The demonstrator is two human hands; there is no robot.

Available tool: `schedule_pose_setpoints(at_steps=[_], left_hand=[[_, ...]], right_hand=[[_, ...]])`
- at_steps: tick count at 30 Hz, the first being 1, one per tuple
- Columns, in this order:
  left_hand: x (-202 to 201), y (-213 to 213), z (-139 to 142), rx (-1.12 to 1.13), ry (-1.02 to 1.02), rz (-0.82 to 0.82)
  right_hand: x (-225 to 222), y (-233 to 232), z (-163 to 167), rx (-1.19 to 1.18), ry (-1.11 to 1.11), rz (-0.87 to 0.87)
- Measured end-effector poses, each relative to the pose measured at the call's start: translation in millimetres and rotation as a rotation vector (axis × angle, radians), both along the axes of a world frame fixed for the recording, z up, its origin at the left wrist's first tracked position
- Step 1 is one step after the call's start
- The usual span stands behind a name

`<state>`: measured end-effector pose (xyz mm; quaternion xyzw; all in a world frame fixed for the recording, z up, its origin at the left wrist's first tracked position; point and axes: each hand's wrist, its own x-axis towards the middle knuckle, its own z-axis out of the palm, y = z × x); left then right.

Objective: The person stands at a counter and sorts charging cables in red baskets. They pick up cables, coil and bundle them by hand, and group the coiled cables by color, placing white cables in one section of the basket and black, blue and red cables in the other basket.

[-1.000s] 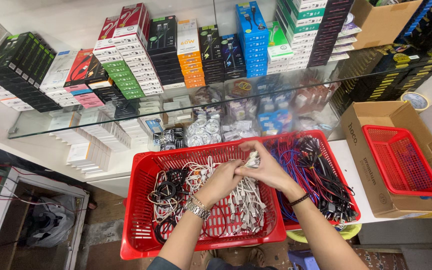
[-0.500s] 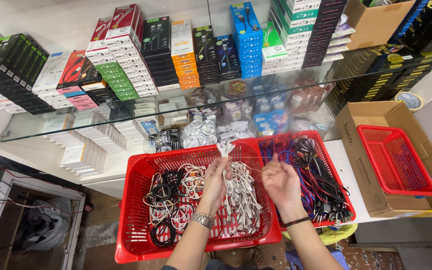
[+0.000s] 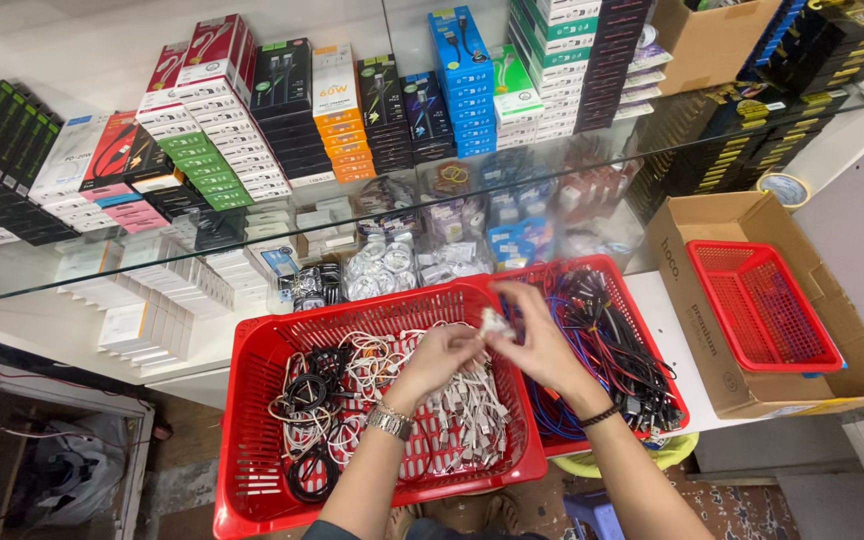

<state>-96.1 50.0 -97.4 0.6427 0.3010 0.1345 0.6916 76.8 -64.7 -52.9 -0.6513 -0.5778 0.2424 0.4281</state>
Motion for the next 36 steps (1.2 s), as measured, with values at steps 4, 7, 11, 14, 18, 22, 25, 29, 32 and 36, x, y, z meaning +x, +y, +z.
schedule_pose_setpoints(at_steps=[4,7,11,14,18,22,25,29,32,36], left_hand=[[33,7,-17,-0.419,-0.294,0.392],[79,-3,-21,-0.641,-0.523,0.428],[120,-18,-2,-0.597,-0.586,0.313],[137,-23,18,-0.328,-0.372,0.133],[127,-9,12,-0.186,-0.130,0.015],[80,25,-35,-0.272,-0.131,0.178],[30,50,-71,-0.331,-0.094,0.387],[-25,52,-103,-0.386,-0.044,0.617],[-44,45,-112,-0.453,-0.062,0.635],[-61,31,-118,-0.477,-0.027,0.613]], right_hand=[[-25,-19,-18,-0.020,0.566,0.018],[-37,-36,-34,-0.007,0.503,-0.099],[9,-66,-44,-0.204,0.574,-0.290],[77,-89,-52,-0.119,0.578,-0.285],[133,-97,-86,-0.161,0.127,-0.420],[122,-84,-116,-0.423,-0.687,-0.425],[101,-66,-106,-0.653,-0.732,-0.539],[59,-25,-83,-0.310,-0.627,-0.535],[10,15,-97,-0.270,-0.319,-0.147],[-46,41,-143,-0.804,-0.521,0.018]])
